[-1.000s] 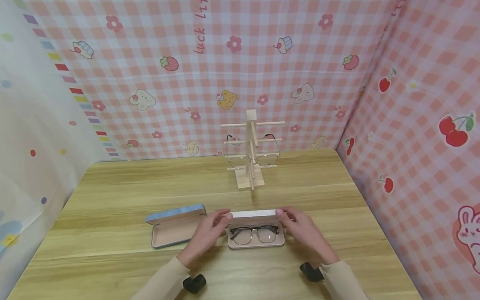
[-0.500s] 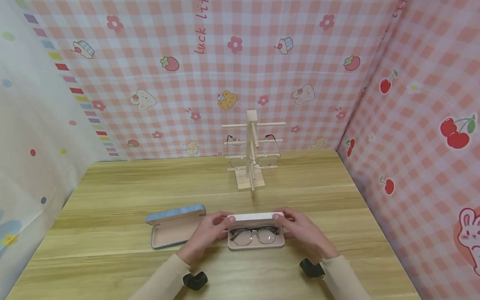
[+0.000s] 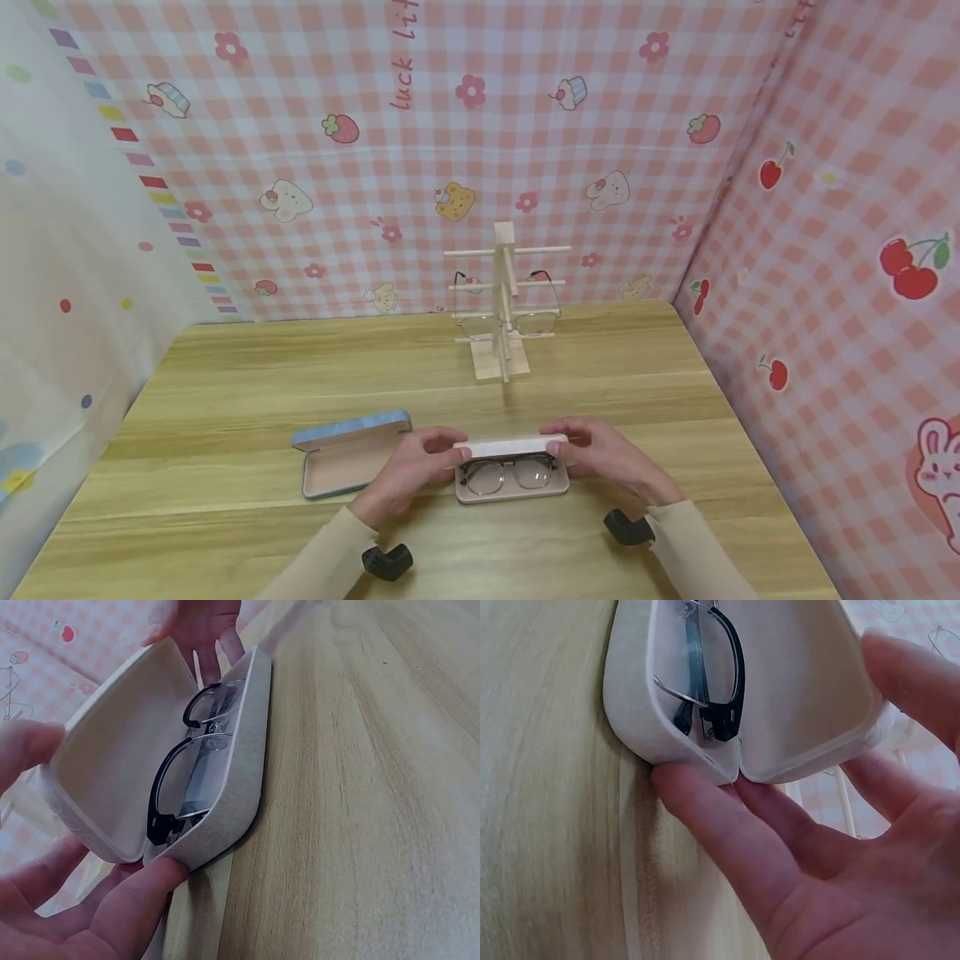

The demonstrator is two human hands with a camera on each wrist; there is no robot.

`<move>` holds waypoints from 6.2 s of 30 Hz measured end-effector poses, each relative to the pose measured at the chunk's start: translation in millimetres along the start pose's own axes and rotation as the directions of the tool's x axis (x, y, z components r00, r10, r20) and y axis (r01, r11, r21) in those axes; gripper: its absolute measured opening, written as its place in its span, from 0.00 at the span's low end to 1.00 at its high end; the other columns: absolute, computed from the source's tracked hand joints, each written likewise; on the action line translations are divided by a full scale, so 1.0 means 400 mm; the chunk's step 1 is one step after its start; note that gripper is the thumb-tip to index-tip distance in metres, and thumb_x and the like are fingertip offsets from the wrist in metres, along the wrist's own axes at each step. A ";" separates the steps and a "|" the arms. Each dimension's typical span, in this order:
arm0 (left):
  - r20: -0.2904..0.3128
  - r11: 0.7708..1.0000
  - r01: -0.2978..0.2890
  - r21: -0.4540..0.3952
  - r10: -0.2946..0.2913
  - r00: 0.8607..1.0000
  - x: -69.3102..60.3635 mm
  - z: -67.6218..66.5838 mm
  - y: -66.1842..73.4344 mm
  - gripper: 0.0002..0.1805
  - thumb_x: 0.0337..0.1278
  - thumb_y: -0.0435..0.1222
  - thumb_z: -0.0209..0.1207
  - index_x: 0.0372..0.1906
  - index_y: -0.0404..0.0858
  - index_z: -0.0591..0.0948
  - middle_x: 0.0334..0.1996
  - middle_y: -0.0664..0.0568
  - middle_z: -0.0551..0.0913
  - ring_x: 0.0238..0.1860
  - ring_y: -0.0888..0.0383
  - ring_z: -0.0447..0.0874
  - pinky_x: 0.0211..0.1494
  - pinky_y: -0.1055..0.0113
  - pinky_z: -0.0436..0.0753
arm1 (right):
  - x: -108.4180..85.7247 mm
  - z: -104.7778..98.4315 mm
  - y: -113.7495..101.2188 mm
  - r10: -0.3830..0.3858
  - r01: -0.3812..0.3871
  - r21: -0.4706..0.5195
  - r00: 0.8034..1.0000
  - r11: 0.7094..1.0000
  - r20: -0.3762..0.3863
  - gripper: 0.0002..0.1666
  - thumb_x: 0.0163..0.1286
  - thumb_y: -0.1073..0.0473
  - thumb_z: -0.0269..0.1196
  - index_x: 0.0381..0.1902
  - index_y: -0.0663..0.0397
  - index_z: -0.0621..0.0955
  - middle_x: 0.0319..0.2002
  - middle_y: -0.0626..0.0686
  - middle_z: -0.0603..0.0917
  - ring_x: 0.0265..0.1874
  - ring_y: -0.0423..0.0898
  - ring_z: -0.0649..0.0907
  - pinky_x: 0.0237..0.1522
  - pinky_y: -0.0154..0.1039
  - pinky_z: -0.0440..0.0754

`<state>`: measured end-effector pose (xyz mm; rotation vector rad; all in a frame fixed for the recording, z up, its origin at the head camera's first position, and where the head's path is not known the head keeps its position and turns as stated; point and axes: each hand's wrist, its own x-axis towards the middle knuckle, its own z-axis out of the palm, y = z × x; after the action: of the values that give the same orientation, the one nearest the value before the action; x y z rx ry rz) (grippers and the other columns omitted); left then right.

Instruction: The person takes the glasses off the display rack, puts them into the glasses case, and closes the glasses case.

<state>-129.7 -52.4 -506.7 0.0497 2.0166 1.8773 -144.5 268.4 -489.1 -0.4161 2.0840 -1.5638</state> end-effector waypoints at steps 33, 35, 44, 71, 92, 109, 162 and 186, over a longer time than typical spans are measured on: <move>-0.011 0.946 -0.152 0.288 0.162 0.987 -0.041 0.016 -0.016 0.30 0.42 0.33 0.79 0.56 0.36 0.84 0.53 0.46 0.85 0.53 0.53 0.82 0.59 0.61 0.82 | -0.019 0.005 0.015 -0.104 0.087 -0.293 0.994 0.952 -0.043 0.24 0.66 0.53 0.74 0.59 0.50 0.84 0.66 0.60 0.78 0.69 0.63 0.72 0.63 0.23 0.66; -0.012 0.942 -0.157 0.296 0.167 0.986 -0.041 0.017 -0.017 0.30 0.41 0.32 0.79 0.56 0.36 0.84 0.53 0.46 0.85 0.54 0.53 0.82 0.60 0.60 0.82 | -0.020 0.006 0.015 -0.115 0.100 -0.287 0.993 0.953 -0.037 0.24 0.67 0.54 0.74 0.59 0.52 0.84 0.66 0.62 0.78 0.69 0.64 0.71 0.62 0.21 0.66; -0.006 0.920 -0.184 0.346 0.198 0.980 -0.041 0.020 -0.020 0.32 0.37 0.31 0.79 0.55 0.34 0.84 0.54 0.44 0.83 0.56 0.50 0.81 0.62 0.56 0.82 | -0.019 0.011 0.017 -0.089 0.071 -0.281 0.995 0.957 -0.050 0.25 0.63 0.56 0.76 0.58 0.52 0.85 0.67 0.63 0.76 0.70 0.64 0.70 0.61 0.21 0.66; -0.082 0.897 -0.311 0.315 0.352 0.932 -0.041 0.032 0.083 0.24 0.61 0.34 0.71 0.61 0.35 0.80 0.61 0.41 0.79 0.61 0.40 0.78 0.64 0.48 0.81 | 0.015 0.016 -0.085 -0.248 0.158 -0.230 0.861 0.960 -0.443 0.19 0.80 0.59 0.61 0.58 0.69 0.80 0.56 0.68 0.83 0.52 0.48 0.85 0.55 0.37 0.85; -0.351 0.806 -0.304 -0.507 0.129 0.928 0.104 0.000 0.330 0.14 0.72 0.29 0.60 0.57 0.29 0.77 0.42 0.50 0.81 0.44 0.57 0.81 0.53 0.66 0.86 | 0.139 -0.071 -0.262 -0.134 0.320 0.121 0.670 0.940 -0.730 0.22 0.78 0.54 0.62 0.55 0.71 0.79 0.40 0.49 0.85 0.42 0.42 0.86 0.47 0.30 0.87; -0.312 0.756 -0.236 -0.610 0.044 0.949 0.167 0.000 0.353 0.09 0.71 0.26 0.59 0.52 0.28 0.78 0.41 0.48 0.80 0.43 0.56 0.80 0.50 0.71 0.85 | 0.181 -0.074 -0.290 -0.078 0.275 0.163 0.694 0.948 -0.716 0.22 0.78 0.54 0.63 0.55 0.69 0.78 0.35 0.45 0.85 0.33 0.40 0.83 0.38 0.28 0.85; -0.302 0.726 -0.286 -0.625 0.112 0.947 0.077 0.012 0.346 0.11 0.67 0.20 0.58 0.52 0.26 0.79 0.43 0.47 0.80 0.38 0.59 0.83 0.45 0.73 0.86 | 0.112 -0.038 -0.312 -0.161 0.373 0.179 0.718 0.910 -0.677 0.06 0.76 0.62 0.64 0.45 0.60 0.82 0.35 0.48 0.86 0.33 0.42 0.83 0.38 0.29 0.86; -0.324 0.751 -0.303 -0.587 0.124 0.938 0.024 0.000 0.301 0.10 0.67 0.20 0.58 0.50 0.25 0.80 0.37 0.48 0.82 0.36 0.60 0.83 0.44 0.72 0.86 | 0.072 0.022 -0.287 -0.182 0.346 0.132 0.737 0.929 -0.651 0.07 0.76 0.61 0.64 0.48 0.59 0.82 0.37 0.49 0.86 0.36 0.43 0.84 0.41 0.31 0.87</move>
<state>-166.3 -37.2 -392.6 -0.1691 1.4535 2.7563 -169.4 212.5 -387.3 -0.0947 2.3232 -2.3678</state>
